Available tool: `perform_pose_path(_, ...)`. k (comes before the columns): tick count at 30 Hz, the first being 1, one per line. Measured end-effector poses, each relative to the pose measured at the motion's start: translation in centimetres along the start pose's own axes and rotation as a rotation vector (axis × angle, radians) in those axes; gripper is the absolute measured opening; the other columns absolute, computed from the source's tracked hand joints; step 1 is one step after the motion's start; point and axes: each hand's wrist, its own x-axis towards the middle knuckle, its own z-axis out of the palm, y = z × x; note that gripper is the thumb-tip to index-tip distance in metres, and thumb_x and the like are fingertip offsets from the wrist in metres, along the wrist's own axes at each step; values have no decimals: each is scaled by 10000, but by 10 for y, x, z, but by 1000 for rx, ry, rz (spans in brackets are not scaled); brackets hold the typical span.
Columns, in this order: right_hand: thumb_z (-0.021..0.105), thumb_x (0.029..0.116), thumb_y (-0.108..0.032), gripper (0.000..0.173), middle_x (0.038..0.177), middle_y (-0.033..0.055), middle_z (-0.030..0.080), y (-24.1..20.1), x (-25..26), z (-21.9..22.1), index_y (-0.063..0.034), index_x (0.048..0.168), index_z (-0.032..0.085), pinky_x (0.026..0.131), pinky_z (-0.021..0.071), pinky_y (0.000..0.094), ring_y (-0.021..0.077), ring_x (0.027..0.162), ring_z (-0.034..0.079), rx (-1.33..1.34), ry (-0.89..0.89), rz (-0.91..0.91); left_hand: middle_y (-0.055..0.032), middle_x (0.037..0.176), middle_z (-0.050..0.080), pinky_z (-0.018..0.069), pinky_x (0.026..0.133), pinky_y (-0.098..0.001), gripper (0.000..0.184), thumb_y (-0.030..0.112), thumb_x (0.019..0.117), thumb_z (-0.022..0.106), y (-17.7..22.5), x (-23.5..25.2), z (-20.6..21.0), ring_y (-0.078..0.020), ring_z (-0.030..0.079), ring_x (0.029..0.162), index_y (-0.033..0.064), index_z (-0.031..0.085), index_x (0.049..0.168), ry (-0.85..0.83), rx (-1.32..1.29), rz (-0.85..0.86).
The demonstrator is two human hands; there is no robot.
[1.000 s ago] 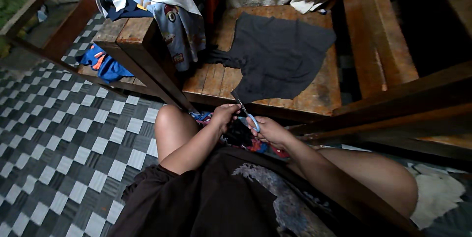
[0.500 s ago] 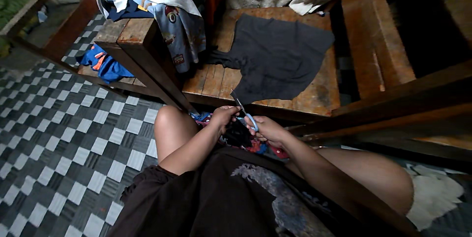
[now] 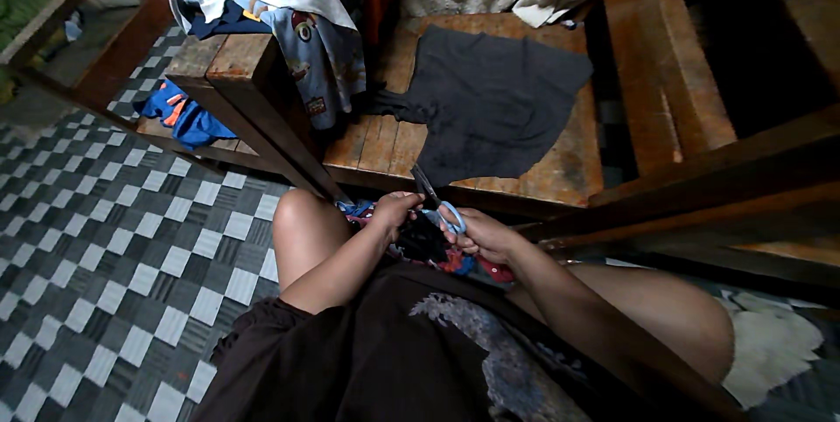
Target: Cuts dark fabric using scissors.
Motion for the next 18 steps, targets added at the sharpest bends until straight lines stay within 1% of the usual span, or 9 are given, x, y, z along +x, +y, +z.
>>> perform_pose_path(3,364,1110,-391,363,635,-65,475,0,3,2,-121,932,527,414,280,140,-7,432,330,-13,11,-25,-8,801,615,439,527,-180,147,140,1022,601,-1,-1,0,-38,529,585,7,637,1074,-8,22,7)
perform_pose_path(5,379,1109,-382,346,639,-67,473,0,6,2,-119,945,533,416,282,142,-6,434,328,-17,27,-30,-8,794,608,447,535,-183,135,134,1019,602,-2,-1,0,-43,529,586,7,635,1050,-12,28,15)
perform_pose_path(8,437,1098,-358,323,632,-64,476,-2,10,4,-102,934,548,411,282,150,-1,428,328,-58,82,-34,-9,778,605,448,529,-182,121,124,1018,603,-1,-2,-1,-43,529,578,7,634,1031,-11,16,19)
perform_pose_path(10,477,1087,-339,303,627,-65,470,-4,10,4,-97,924,559,412,281,158,4,431,332,-102,114,-26,-11,787,609,444,525,-183,128,130,1018,607,0,-3,-1,-44,528,578,8,632,1045,-7,21,9)
perform_pose_path(13,488,1085,-322,301,613,-67,470,-3,9,4,-97,898,560,400,269,152,-2,417,321,-99,127,-32,-7,780,612,439,523,-177,134,132,1017,608,0,-2,-1,-39,526,572,5,634,1050,2,22,-1)
perform_pose_path(15,484,1088,-304,290,622,-66,488,-4,6,2,-86,916,569,407,271,155,-2,426,326,-109,128,-57,-4,776,607,445,529,-178,129,127,1016,607,-1,-2,-2,-39,528,576,4,632,1047,-3,26,-3)
perform_pose_path(17,472,1092,-293,280,648,-64,518,-8,-1,-1,-74,954,577,433,301,157,-5,452,361,-160,140,-108,2,795,602,457,562,-189,137,133,1015,605,-3,-3,-3,-41,532,603,6,631,1060,-31,134,15)
perform_pose_path(18,465,1094,-281,265,680,-62,535,-11,-5,-3,-64,993,578,464,332,156,-8,487,395,-199,166,-154,-1,813,608,474,602,-206,152,138,1011,609,-4,-3,-4,-46,543,636,-1,639,1062,-67,258,47)
